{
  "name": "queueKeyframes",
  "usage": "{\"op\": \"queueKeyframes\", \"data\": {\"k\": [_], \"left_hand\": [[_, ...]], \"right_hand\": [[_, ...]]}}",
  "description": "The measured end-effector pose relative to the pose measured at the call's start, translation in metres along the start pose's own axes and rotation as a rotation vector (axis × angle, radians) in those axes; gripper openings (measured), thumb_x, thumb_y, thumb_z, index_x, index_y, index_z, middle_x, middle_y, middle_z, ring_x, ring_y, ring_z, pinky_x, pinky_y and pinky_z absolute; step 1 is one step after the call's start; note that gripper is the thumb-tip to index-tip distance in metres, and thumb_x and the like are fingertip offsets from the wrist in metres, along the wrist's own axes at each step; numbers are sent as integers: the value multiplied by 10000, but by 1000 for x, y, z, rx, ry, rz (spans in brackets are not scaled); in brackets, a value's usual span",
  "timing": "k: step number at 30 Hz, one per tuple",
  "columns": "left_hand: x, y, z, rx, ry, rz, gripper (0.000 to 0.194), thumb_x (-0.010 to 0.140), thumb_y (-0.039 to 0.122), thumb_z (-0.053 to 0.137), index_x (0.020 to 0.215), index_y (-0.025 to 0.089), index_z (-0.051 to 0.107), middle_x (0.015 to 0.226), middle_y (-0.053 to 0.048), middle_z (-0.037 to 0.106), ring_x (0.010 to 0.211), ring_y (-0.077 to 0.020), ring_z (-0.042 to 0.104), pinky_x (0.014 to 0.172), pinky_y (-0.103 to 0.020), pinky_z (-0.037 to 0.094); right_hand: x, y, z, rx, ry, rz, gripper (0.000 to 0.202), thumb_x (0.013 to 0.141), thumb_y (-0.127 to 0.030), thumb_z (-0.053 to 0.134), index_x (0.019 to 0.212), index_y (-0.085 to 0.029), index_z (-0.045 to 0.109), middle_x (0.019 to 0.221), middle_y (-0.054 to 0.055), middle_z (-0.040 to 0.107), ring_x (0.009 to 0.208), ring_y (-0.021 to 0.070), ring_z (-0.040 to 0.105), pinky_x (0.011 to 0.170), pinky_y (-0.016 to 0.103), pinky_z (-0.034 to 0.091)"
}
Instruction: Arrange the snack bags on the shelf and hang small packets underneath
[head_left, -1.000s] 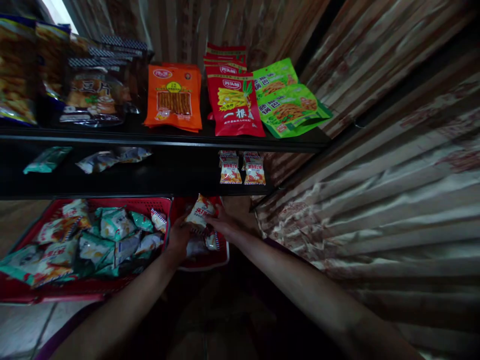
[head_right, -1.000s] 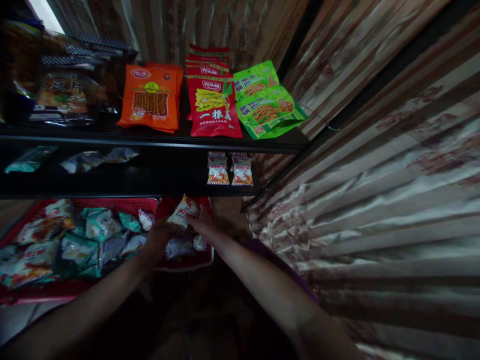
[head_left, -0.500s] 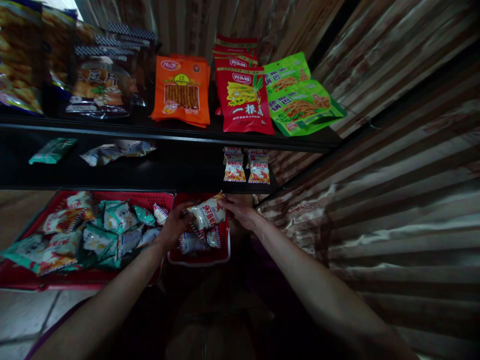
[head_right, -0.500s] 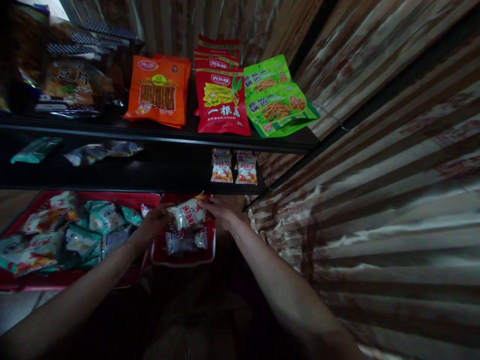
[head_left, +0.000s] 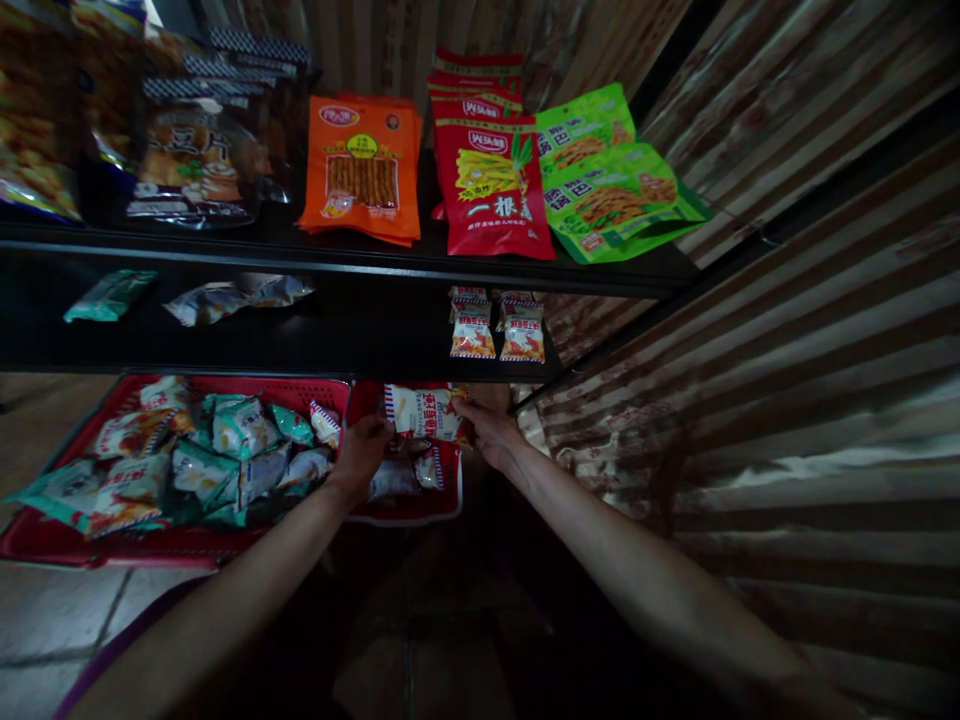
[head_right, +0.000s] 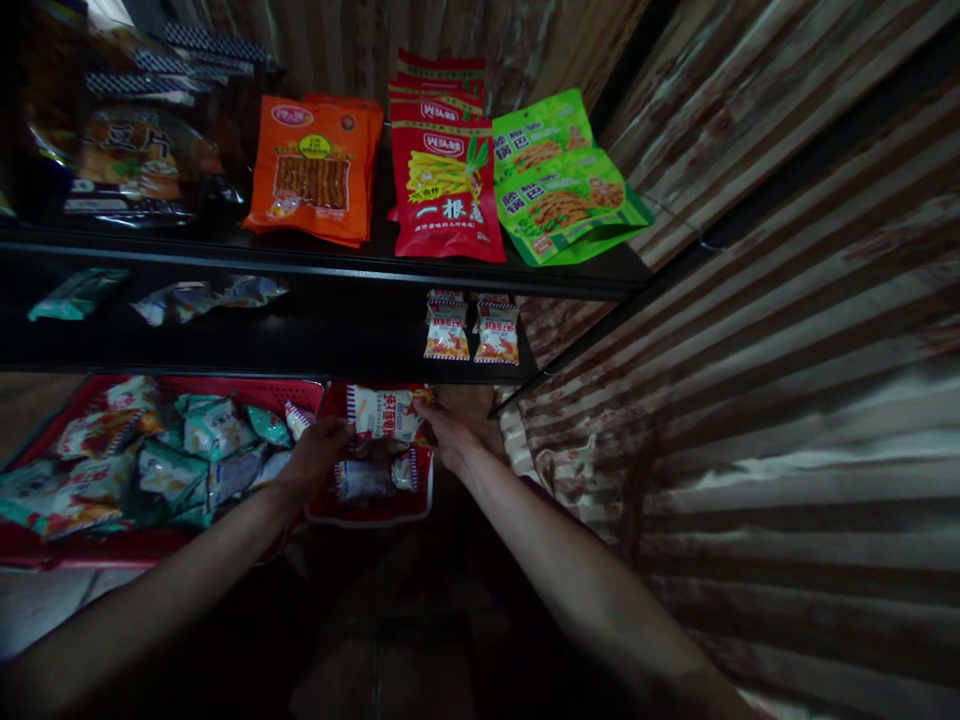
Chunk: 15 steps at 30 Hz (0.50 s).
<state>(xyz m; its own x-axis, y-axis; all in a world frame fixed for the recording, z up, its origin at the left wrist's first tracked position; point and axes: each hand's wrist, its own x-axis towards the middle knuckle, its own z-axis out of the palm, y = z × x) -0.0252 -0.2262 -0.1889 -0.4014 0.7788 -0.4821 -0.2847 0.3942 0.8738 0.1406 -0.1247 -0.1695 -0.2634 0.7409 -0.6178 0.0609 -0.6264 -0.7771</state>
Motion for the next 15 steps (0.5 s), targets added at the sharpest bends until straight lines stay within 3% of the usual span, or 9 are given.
{"op": "queueKeyframes", "data": {"k": [6, 12, 15], "left_hand": [[7, 7, -7, 341, 105, 195, 52, 702, 213, 550, 710, 183, 591, 666, -15, 609, 644, -150, 556, 605, -250, 439], [13, 9, -15, 263, 55, 240, 79, 708, 230, 537, 733, 175, 588, 632, 11, 565, 611, -126, 515, 568, -224, 416], [14, 13, -16, 168, 64, 192, 141, 685, 282, 583, 762, 166, 606, 619, 19, 568, 565, -113, 494, 520, -215, 395]], "right_hand": [[-2, -2, 0, 18, 17, 83, 116, 787, -259, 652, 870, -178, 647, 758, 14, 715, 676, 124, 652, 632, 226, 519], [1, 7, -13, 19, -14, 150, 118, 763, -189, 676, 874, -168, 640, 780, 23, 704, 663, 111, 647, 601, 208, 518], [3, 8, -19, 74, -17, 158, 89, 781, -116, 628, 849, -174, 624, 778, 10, 694, 660, 101, 636, 629, 216, 522]]}}
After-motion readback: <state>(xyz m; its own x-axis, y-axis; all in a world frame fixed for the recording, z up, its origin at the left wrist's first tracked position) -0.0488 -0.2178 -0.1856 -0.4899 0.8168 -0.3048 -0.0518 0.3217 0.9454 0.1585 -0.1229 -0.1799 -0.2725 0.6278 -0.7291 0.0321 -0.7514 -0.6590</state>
